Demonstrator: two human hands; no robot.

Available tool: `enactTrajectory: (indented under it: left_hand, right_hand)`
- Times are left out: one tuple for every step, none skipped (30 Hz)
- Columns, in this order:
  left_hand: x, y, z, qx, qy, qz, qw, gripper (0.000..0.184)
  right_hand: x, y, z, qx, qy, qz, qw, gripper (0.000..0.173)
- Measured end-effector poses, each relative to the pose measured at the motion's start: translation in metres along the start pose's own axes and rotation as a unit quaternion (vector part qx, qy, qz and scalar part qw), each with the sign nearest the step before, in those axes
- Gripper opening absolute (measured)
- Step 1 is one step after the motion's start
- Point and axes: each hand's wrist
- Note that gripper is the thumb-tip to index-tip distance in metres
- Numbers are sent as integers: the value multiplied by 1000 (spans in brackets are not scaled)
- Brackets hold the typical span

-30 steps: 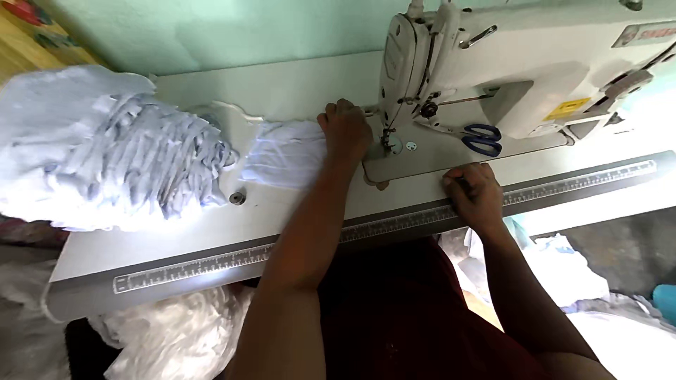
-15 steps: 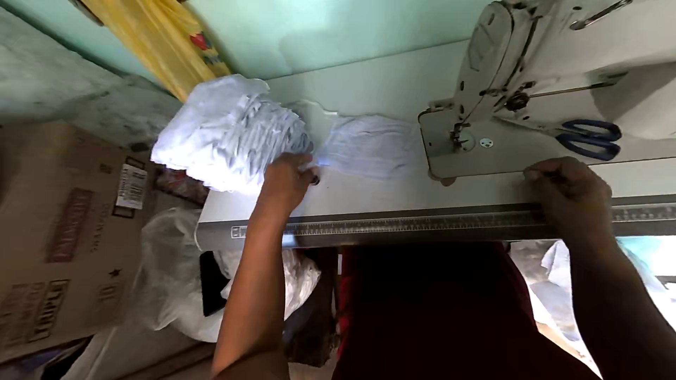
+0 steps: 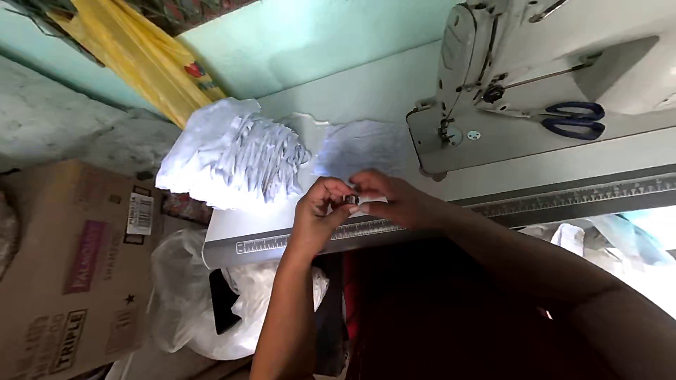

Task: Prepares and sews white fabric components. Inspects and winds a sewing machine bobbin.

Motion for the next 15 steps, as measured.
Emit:
enactTrajectory:
  left_hand:
    - [0, -1, 0, 20, -7, -9, 1000, 32]
    - [0, 0, 1, 43, -12, -13, 999, 33]
    - [0, 1, 3, 62, -15, -13, 998, 34]
    - [0, 2, 6, 77, -17, -13, 997, 35]
    - [0, 2, 9, 89, -15, -12, 996, 35]
    - [0, 2, 11, 98, -9, -11, 995, 34]
    - [1, 1, 13, 107, -3, -8, 994, 33]
    - [0, 0, 15, 116, 2, -3, 993, 31]
    - [0, -1, 17, 122, 9, 2, 992, 29]
    - [0, -3, 18, 128, 15, 6, 992, 27]
    - [0, -4, 20, 135, 20, 10, 991, 26]
    - [0, -5, 21, 140, 24, 12, 990, 26]
    - [0, -6, 22, 147, 26, 12, 989, 26]
    - [1, -6, 23, 154, 28, 13, 988, 26]
    - [1, -6, 24, 158, 31, 16, 987, 26]
  right_hand:
    - [0, -1, 0, -36, -3, 24, 999, 33]
    - [1, 1, 1, -56, -7, 39, 998, 23]
    - [4, 4, 2, -60, -6, 39, 997, 19]
    - [7, 7, 2, -52, -5, 31, 998, 20]
    - [9, 10, 1, -40, -3, 16, 999, 21]
    - [10, 14, 0, -31, 0, -1, 1000, 21]
    - [11, 17, 0, -28, 1, -17, 999, 21]
    - [12, 20, 0, -24, 2, -32, 999, 21]
    - [13, 23, 1, -16, 3, -45, 999, 20]
    - [13, 25, 2, -6, 3, -54, 999, 19]
    - [14, 28, 4, 5, -1, -60, 998, 19]
    - [15, 30, 5, 14, -7, -64, 998, 18]
    - [15, 32, 7, 25, -11, -68, 997, 17]
    - [15, 35, 7, 34, -10, -70, 997, 17]
    - [14, 38, 7, 39, -6, -67, 997, 16]
Point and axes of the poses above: each hand's wrist, its own x-axis away from the middle knuckle, its own y-axis out of the back of the hand, z = x × y, and after that the axes turned 13 degrees about x, right-handed
